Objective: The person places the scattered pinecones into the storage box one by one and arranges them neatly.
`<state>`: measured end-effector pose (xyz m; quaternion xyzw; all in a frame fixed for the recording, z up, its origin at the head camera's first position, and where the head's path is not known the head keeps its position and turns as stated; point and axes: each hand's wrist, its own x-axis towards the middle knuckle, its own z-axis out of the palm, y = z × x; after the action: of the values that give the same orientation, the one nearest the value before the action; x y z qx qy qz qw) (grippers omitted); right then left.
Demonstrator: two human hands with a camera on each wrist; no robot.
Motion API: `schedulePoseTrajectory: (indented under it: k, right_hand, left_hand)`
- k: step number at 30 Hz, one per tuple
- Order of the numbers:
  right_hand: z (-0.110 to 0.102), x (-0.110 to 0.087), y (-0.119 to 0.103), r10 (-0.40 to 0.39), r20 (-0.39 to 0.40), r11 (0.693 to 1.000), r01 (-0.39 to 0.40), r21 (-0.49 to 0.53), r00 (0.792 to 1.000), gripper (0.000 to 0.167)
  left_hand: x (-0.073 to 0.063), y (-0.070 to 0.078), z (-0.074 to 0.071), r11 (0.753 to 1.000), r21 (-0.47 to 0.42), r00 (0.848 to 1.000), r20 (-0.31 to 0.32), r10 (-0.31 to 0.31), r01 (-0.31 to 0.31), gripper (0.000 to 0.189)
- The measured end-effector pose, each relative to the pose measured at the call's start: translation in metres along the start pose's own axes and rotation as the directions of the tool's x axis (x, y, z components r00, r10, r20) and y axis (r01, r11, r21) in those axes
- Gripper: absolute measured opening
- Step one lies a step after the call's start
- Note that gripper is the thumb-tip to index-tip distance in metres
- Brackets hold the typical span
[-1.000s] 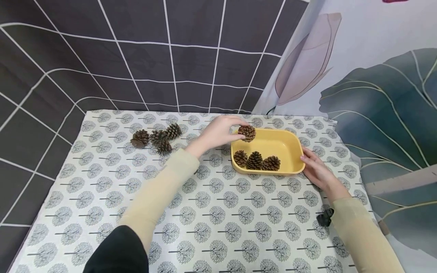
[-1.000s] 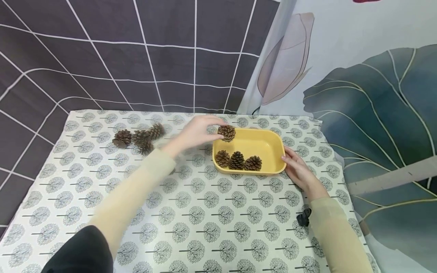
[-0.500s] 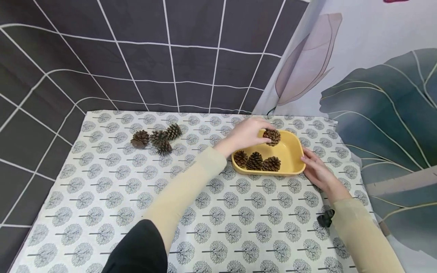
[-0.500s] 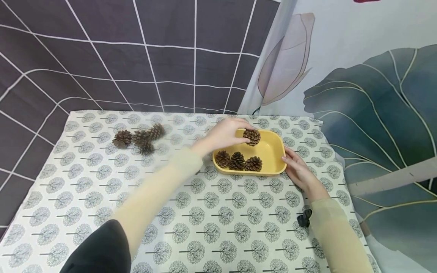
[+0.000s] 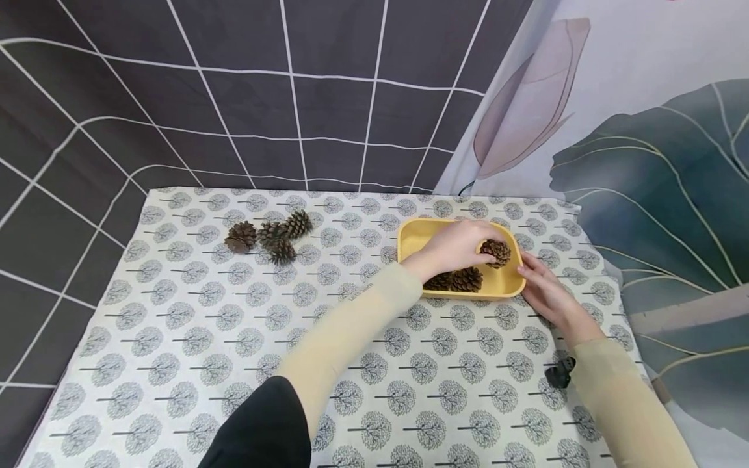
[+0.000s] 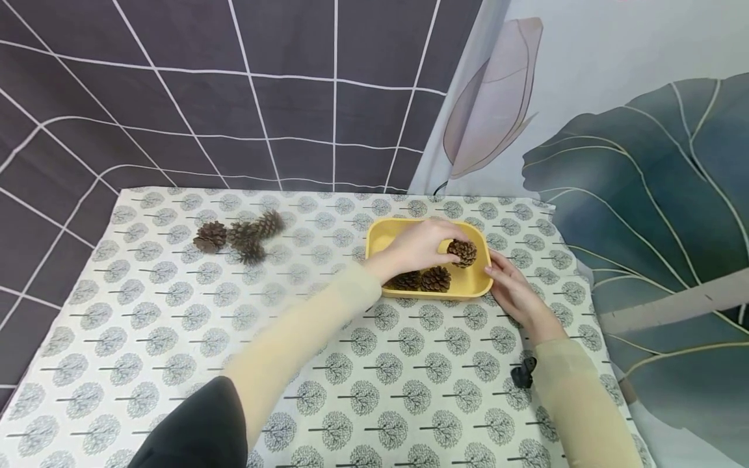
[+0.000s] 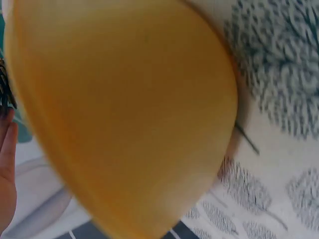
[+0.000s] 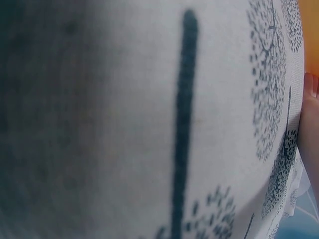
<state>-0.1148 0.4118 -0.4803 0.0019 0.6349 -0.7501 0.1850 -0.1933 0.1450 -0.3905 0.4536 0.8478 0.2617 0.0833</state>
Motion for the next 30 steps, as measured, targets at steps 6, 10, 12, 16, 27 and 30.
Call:
schedulePoseTrajectory:
  k: [6, 10, 12, 16, 27, 30]
  right_hand:
    - [0.0, -0.001, 0.0, -0.046, 0.023, 0.997, 0.044, 0.057, 0.999, 0.045]
    - [0.001, -0.003, -0.001, -0.073, 0.041, 0.994, 0.07, 0.08, 0.996, 0.041]
    - [0.001, -0.003, -0.001, -0.081, 0.045, 0.993, 0.077, 0.088, 0.996, 0.04]
    - [0.001, -0.002, -0.001, -0.09, 0.051, 0.99, 0.084, 0.114, 0.995, 0.04]
    - [0.003, -0.001, 0.003, -0.084, 0.041, 0.986, 0.077, 0.146, 0.996, 0.042]
    - [0.003, -0.001, 0.003, -0.094, 0.045, 0.985, 0.086, 0.152, 0.995, 0.042]
  left_hand:
    - [0.003, 0.007, 0.014, 1.0, 0.015, 1.0, 0.025, 0.008, -0.008, 0.045]
    - [0.005, 0.01, 0.023, 0.999, 0.031, 0.999, 0.033, 0.021, -0.022, 0.043]
    - [0.006, 0.012, 0.027, 0.999, 0.037, 0.999, 0.047, 0.024, -0.025, 0.043]
    - [0.008, 0.014, 0.035, 0.998, 0.062, 0.997, 0.079, 0.013, -0.018, 0.043]
    - [0.005, 0.007, 0.05, 0.994, 0.106, 0.996, 0.086, 0.007, -0.016, 0.04]
    - [0.004, 0.007, 0.051, 0.994, 0.111, 0.994, 0.104, 0.012, -0.024, 0.041]
